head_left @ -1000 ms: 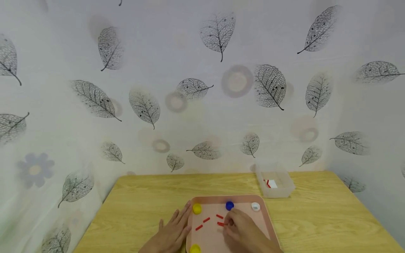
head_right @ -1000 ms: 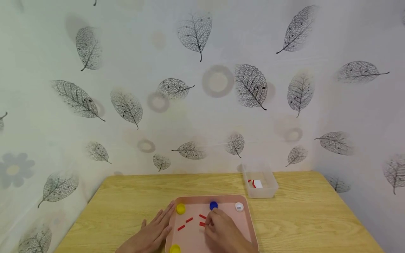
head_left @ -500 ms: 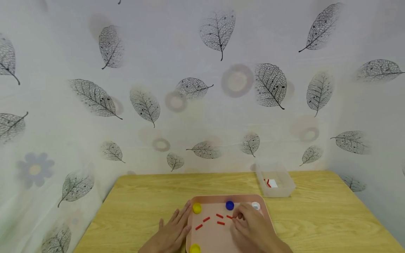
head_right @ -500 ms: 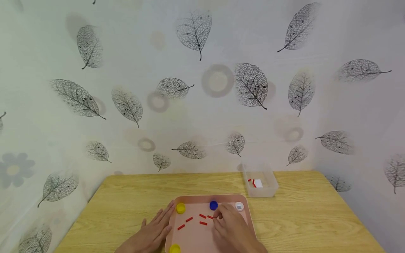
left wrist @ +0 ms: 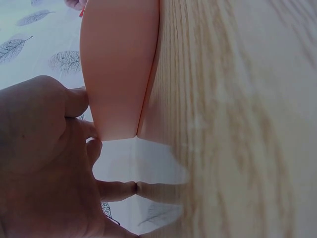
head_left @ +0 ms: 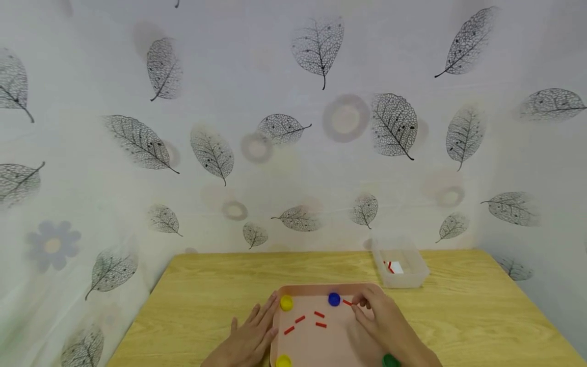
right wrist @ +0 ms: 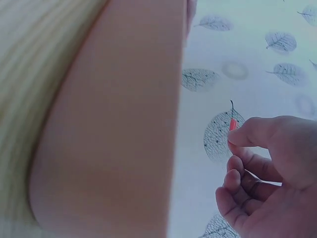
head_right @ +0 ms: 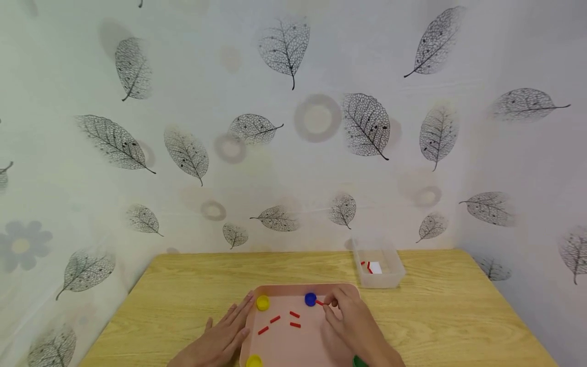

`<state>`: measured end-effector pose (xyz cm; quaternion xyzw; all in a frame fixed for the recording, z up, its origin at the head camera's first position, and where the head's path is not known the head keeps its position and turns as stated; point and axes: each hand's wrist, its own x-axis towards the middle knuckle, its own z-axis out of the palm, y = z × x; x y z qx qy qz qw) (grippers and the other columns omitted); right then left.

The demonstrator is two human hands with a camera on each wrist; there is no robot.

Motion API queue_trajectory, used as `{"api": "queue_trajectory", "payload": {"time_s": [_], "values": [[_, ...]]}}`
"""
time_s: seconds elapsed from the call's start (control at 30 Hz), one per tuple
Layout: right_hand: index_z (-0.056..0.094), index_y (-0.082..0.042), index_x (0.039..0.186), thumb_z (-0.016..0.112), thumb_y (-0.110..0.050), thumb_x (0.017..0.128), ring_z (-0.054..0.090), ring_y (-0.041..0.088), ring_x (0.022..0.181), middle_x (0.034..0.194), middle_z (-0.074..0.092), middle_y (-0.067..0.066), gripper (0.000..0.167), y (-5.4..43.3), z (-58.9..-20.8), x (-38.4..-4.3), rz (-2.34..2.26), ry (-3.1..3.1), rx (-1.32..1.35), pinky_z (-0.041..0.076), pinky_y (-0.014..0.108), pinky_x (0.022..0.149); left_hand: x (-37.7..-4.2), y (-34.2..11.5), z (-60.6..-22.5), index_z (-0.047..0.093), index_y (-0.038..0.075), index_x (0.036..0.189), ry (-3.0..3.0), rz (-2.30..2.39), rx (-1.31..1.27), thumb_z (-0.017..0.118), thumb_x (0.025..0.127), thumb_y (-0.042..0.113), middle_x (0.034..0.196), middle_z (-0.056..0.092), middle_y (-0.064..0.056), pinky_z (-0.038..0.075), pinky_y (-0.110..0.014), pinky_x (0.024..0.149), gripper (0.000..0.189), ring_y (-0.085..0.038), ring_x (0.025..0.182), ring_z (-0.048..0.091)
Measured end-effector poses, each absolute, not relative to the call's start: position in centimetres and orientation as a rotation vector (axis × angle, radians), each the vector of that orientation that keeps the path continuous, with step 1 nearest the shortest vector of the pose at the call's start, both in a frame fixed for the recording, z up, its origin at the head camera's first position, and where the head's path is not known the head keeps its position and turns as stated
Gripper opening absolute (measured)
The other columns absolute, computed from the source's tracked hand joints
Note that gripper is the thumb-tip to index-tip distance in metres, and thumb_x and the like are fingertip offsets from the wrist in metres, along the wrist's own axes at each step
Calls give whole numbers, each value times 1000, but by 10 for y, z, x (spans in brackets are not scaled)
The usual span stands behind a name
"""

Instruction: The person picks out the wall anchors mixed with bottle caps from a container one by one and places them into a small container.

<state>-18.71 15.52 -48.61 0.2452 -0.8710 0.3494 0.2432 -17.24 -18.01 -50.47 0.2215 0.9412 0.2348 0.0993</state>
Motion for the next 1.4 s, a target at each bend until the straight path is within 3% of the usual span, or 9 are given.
{"api": "queue_trajectory", "payload": {"time_s": [0.2,0.43,0.63,1.0,1.27,1.4], "values": [[64,-20,86,80,9,78,54,3,75,86,54,-15,34,167,-479,-191,927,-2344,657,52,24,61,-172,-180,-507,13,20,167,2778,703,649,27,112,47,173,10,-2,11,-95,86,63,-51,146,29],[66,-14,91,78,9,81,56,5,77,89,60,-8,28,181,-469,-201,908,-2255,734,51,24,63,-173,-180,-508,13,21,167,2793,696,659,28,112,47,173,11,-1,13,-95,86,62,-50,146,30],[65,-17,90,81,11,76,53,4,78,88,58,-13,35,188,-460,-206,873,-2279,665,52,27,65,-173,-180,-507,12,22,167,2783,712,659,28,112,46,173,9,-1,12,-95,87,62,-51,146,30],[69,-15,88,83,10,76,53,7,76,87,59,-14,31,211,-451,-215,828,-2238,546,41,12,68,-178,-179,-514,11,25,167,2758,726,624,28,112,48,173,8,0,12,-95,87,62,-51,146,30],[69,-13,89,82,8,78,51,4,75,84,58,-12,27,229,-448,-227,806,-2274,471,46,19,65,-180,-179,-516,14,24,167,2773,736,622,30,112,48,172,12,-1,12,-96,85,62,-52,145,32],[68,-12,89,81,8,79,51,5,72,81,58,-10,26,239,-451,-233,808,-2275,410,44,16,65,-180,-180,-518,15,25,167,2786,752,606,30,111,49,172,12,0,12,-96,86,62,-52,145,32]]}}
